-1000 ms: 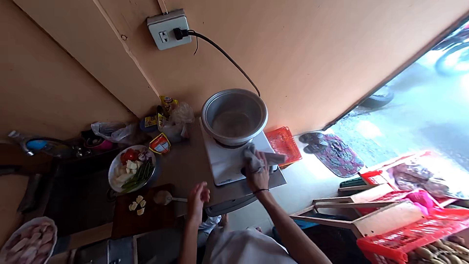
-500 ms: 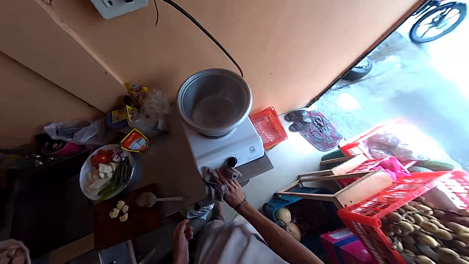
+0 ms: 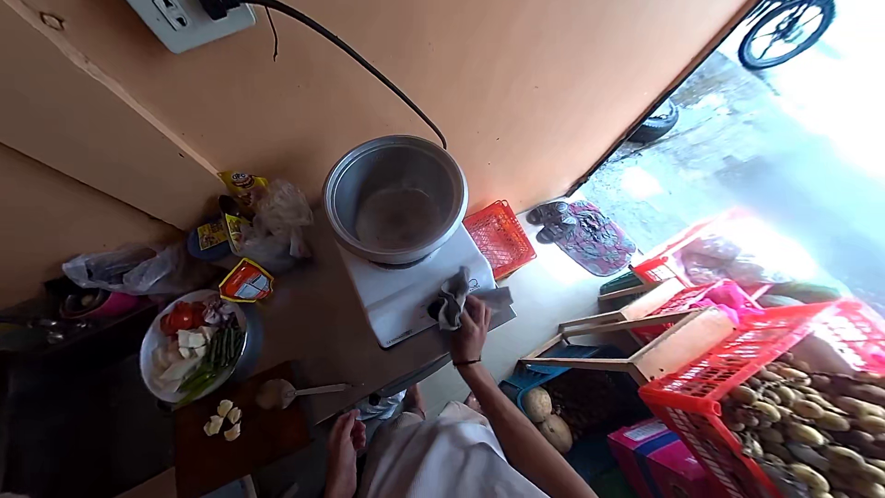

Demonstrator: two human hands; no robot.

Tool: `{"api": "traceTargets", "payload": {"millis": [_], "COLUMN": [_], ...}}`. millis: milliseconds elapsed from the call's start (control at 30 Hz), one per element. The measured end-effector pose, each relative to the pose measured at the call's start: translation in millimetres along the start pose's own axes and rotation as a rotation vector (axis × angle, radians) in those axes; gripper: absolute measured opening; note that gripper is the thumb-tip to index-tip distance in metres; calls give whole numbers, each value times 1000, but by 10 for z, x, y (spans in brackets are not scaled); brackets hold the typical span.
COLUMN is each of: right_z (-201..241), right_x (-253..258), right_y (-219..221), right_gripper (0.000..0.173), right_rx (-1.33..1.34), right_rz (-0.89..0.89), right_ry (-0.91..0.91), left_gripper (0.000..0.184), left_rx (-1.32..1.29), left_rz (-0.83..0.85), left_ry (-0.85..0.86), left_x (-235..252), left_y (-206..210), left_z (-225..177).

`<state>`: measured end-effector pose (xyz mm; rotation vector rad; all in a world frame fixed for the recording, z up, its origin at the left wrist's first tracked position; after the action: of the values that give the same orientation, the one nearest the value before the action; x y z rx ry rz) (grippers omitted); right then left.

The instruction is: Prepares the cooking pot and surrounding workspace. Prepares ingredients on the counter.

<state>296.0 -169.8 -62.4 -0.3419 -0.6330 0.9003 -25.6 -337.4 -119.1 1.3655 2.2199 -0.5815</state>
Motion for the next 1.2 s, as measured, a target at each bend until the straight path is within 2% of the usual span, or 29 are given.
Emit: {"api": "traceTargets", "payload": {"millis": [167,300,367,467,533,633,767,833,900,967,1033,1067,1133,1200], "right_z": [-110,69,281,575,661,568,354,185,-54,-215,-141,-63,58,40], "right_x": [-388,-687,-894,-989,-848,-686,-770,-788,-671,-464,-202,-103,38,80], "right_y": [114,153,271,315,245,316,396,294,125,-109,-315,-347,-232,-18], "right_gripper": [23,14,14,38,39,39,48,44,50,57,48,39,25,30], "right_rx": [-109,-205,-209,-206,-194,-261,-350,-371,-371,-301,-176,-104,-12,-107], "right_rz": [6,215,332,251,129,45,160,221,273,151,-68,-104,12,143], "right_ry": [17,23,-75,-245,-234,-119,35,178,390,472,343,245,63,-97], "left_gripper": [31,30,29,29,29,29,29,28,28,29,32,33,33,32], "left_rx": [59,126,194,281,306,317,350,351,327,319,336,339,319,292], "left_rz": [11,40,107,205,231,212,244,240,223,212,218,217,210,208], "left_ry": [7,-15,-16,-26,-35,-65,-73,-85,-115,-137,-141,-146,-160,-161], "left_x": [148,181,186,192,195,190,182,203,231,241,269,273,310,358], "left_y": [-121,-92,-30,11,-7,-75,-168,-239,-282,-321,-336,-344,-345,-310], "left_z": [-68,-35,-19,59,71,98,106,107,144,185,194,190,198,207]}}
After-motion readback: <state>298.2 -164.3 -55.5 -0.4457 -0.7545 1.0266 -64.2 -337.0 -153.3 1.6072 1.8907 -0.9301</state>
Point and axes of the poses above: each hand's wrist, its own x-axis towards the middle knuckle, its own y-axis out of the palm, z = x × y, the point moved 7 cm from there along x, towards the middle knuckle, and after that the axes turned 6 degrees about y, right-handed, at the moved point
